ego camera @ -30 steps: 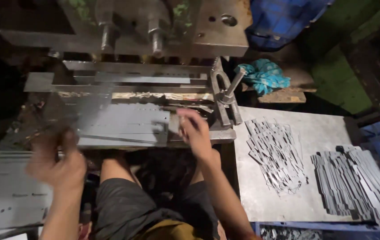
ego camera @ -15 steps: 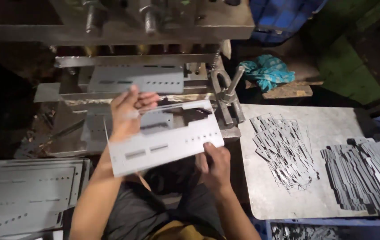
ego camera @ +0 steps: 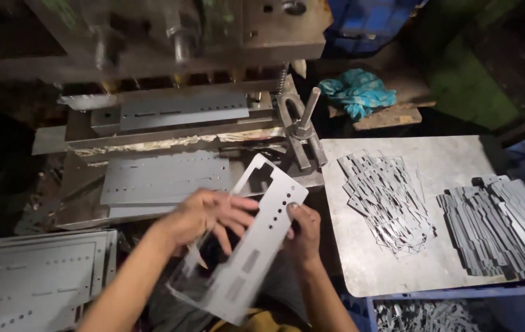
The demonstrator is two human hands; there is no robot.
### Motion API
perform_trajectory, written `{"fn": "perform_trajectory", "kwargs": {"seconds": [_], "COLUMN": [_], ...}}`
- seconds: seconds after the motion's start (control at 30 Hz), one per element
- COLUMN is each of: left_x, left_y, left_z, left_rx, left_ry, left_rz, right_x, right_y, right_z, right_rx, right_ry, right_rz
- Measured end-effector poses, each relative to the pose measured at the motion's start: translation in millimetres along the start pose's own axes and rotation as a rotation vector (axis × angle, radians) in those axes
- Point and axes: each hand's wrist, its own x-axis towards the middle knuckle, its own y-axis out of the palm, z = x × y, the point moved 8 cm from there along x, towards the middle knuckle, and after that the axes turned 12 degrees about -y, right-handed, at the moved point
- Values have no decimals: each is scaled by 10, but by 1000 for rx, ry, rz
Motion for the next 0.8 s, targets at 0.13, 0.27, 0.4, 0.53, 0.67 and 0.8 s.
{"fn": "perform_trajectory", "kwargs": {"seconds": [0.13,0.27,0.4,0.53,0.67,0.8], "left_x": [-212,-426,-750,-1200,-1470,-1000], "left_y": [232,112,-120,-612,-861,-1328], "left_z": [155,364,455,464,328,-15], "left_rx": [-120,-249,-189,-272,-332,-308], "left_ry": [-12,19,137,411,666,693], "left_rz": [86,13,-225,-587,-731,-820], "right_x": [265,450,864,1395,1646,1016], "right_y": [67,374,758,1201,1372,1166], "right_z": [-133,-512,-732,-834,-743,-229], "right_rx": [-200,-442,-466,-406,-304,-188], "right_ry": [174,449,200,125,33,96], "right_rz": [255,419,578,417,293,151]}}
